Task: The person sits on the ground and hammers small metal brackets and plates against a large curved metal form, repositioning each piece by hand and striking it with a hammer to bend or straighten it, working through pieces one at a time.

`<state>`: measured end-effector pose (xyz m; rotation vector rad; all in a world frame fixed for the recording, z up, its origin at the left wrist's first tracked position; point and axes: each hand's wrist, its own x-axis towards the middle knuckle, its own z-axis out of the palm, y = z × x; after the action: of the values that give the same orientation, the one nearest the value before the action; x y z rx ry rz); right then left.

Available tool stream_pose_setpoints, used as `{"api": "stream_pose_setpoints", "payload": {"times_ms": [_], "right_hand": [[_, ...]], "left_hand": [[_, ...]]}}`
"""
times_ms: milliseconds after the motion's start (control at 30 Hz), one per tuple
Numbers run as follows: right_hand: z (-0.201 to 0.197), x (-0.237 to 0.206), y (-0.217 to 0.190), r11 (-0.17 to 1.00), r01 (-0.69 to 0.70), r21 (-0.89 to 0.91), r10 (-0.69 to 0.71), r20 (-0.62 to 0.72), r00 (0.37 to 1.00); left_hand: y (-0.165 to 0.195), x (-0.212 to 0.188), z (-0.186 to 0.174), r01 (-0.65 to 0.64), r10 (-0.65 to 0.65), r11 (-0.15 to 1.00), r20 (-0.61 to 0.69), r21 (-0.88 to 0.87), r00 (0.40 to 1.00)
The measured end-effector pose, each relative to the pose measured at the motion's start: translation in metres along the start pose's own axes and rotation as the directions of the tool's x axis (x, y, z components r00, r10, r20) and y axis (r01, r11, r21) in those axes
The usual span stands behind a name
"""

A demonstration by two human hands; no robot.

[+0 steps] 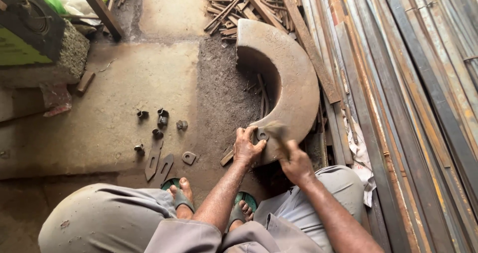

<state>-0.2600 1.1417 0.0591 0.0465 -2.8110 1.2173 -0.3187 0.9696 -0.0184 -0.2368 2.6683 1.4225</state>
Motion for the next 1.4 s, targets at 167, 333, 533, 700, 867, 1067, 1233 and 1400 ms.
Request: {"api": "stream_pose_setpoints", "payload": {"times_ms": [167,333,533,700,867,1067,1233,1400], "right_hand": [[-0.006,0.000,0.004,0.994,-0.002,0.112,0.015,-0.118,0.993],[0.009,0.001,0.021,0.984,0.174,0.034,-0.167,-0.145,0.975],[0.010,0.006,0.053,0.959,-0.169,0.229,0.188,-0.064,0.980],[0.005,-0.010,0.065,0.857,-0.377,0.351,0.377,0.072,0.923],[0.012,-0.005,0.084,0.758,-0.543,0.362,0.508,0.194,0.839],[0.018,-0.005,0.085,0.786,-0.465,0.407,0.479,0.075,0.875],[0.005,-0.013,0.049,0.926,-0.118,0.359,0.153,-0.071,0.986],[0.002,0.002,0.014,0.972,0.235,-0.024,-0.234,-0.241,0.942]], "left_hand": [[-0.003,0.003,0.006,-0.024,0.024,1.000,-0.009,0.019,1.000],[-0.005,0.005,0.003,-0.019,0.019,0.999,0.005,0.046,1.000],[-0.001,0.001,0.008,-0.059,0.061,0.998,-0.079,0.034,0.995],[-0.011,0.012,0.024,-0.143,0.152,0.985,-0.098,0.093,0.984],[-0.028,0.031,0.022,-0.298,0.297,0.954,-0.132,0.010,0.946],[-0.018,0.020,0.022,-0.140,0.135,0.989,-0.108,-0.042,0.985],[-0.015,0.009,0.018,-0.189,0.182,0.981,-0.123,-0.050,0.976],[-0.011,0.004,0.020,-0.159,0.155,0.987,-0.153,-0.017,0.976]]}}
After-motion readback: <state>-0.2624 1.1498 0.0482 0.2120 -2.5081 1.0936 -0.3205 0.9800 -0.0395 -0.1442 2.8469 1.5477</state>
